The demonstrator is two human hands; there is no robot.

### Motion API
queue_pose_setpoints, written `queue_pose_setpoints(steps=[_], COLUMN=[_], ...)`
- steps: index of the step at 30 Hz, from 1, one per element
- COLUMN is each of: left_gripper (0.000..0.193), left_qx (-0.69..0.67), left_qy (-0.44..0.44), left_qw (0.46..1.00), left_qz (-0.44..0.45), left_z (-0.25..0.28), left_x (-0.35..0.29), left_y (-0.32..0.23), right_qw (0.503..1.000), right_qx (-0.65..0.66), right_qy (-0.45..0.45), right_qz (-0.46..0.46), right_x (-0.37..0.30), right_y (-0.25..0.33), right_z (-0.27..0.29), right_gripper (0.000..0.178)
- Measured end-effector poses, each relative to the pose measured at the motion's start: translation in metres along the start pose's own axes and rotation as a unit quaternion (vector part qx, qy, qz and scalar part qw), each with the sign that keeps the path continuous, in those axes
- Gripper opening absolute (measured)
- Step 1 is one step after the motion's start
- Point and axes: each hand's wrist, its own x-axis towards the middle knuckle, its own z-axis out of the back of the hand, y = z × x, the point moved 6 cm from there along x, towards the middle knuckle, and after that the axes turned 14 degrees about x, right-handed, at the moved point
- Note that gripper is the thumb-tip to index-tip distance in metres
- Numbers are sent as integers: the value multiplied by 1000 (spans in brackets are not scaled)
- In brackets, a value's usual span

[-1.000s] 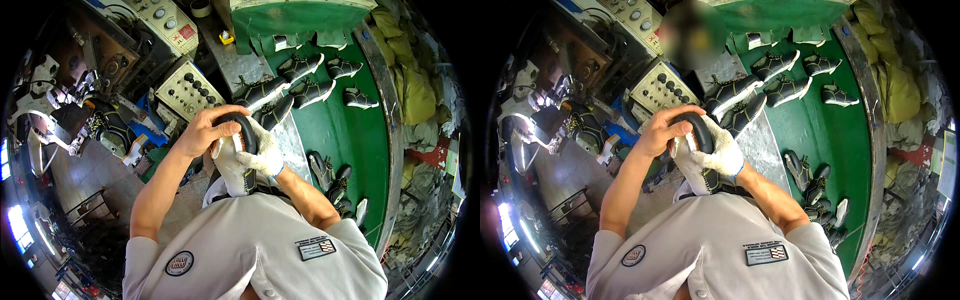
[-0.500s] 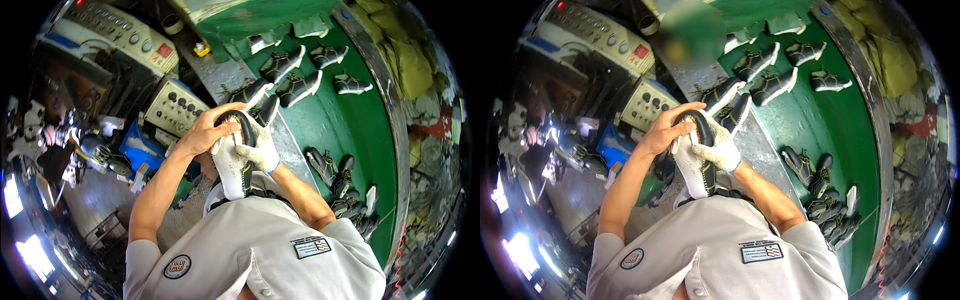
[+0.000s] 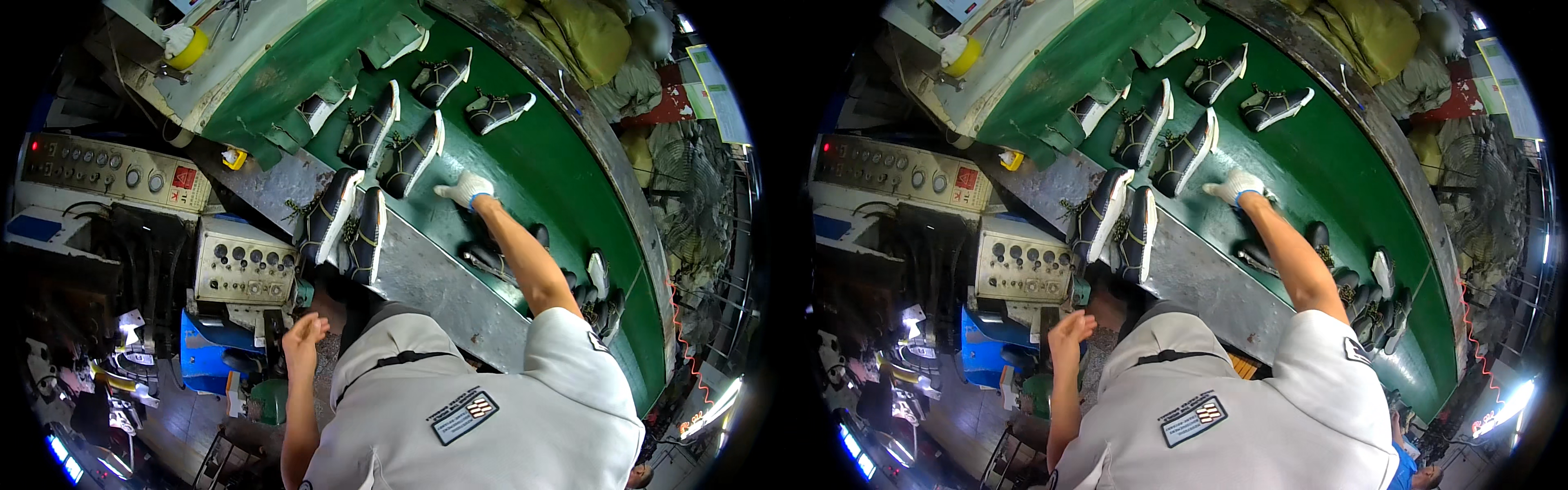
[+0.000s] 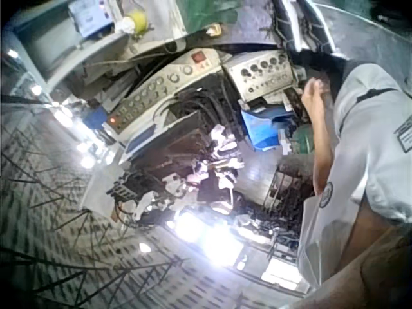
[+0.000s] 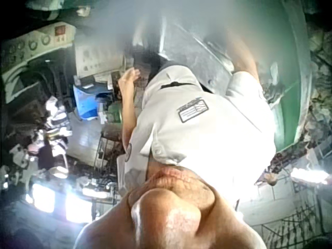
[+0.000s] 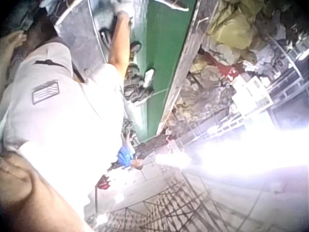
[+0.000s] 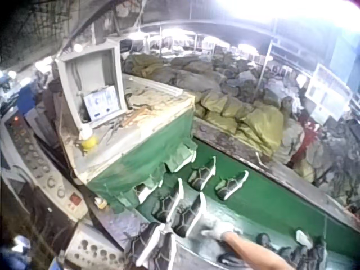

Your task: The person takes a shoe from a conveyor belt, positions it on the support of a lasting machine, operates the machine to secure the upper material to the sole, and places the shoe back onto the belt.

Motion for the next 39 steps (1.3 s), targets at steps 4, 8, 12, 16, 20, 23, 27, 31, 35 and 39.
queue_pose_setpoints(steps=[4,8,12,16,20,23,27,31,35,39], left_gripper=[33,33,30,29,35,44,46,18,29,40], left_qx=[-4,-37,-60,-93,-104,-177,-243,-316,-360,-377], left_qy=[-9,-36,-49,-74,-90,-92,-121,-239,-335,-434], left_qw=[1000,998,995,993,980,962,950,915,869,813], left_qz=[11,34,55,-26,-141,-188,-154,-78,-61,-97], left_z=[-3,5,19,51,96,132,202,266,306,342], left_x=[-3,-24,-38,-30,-16,-11,-17,-57,-98,-123], left_y=[-1,7,-3,-28,-95,-138,-105,-12,34,69], right_qw=[813,765,539,453,269,389,474,494,547,568], right_qx=[573,608,839,872,856,807,741,637,591,572], right_qy=[-53,-190,12,176,437,442,472,587,585,585], right_qz=[-87,-93,-66,59,65,-44,61,73,93,85], right_x=[112,103,67,-34,-182,-223,-275,-334,-373,-396], right_y=[-31,25,36,81,207,278,349,405,462,502], right_z=[-109,-134,-102,-65,-60,-109,-169,-208,-245,-287], right_gripper=[68,48,34,51,83,60,43,44,48,63])
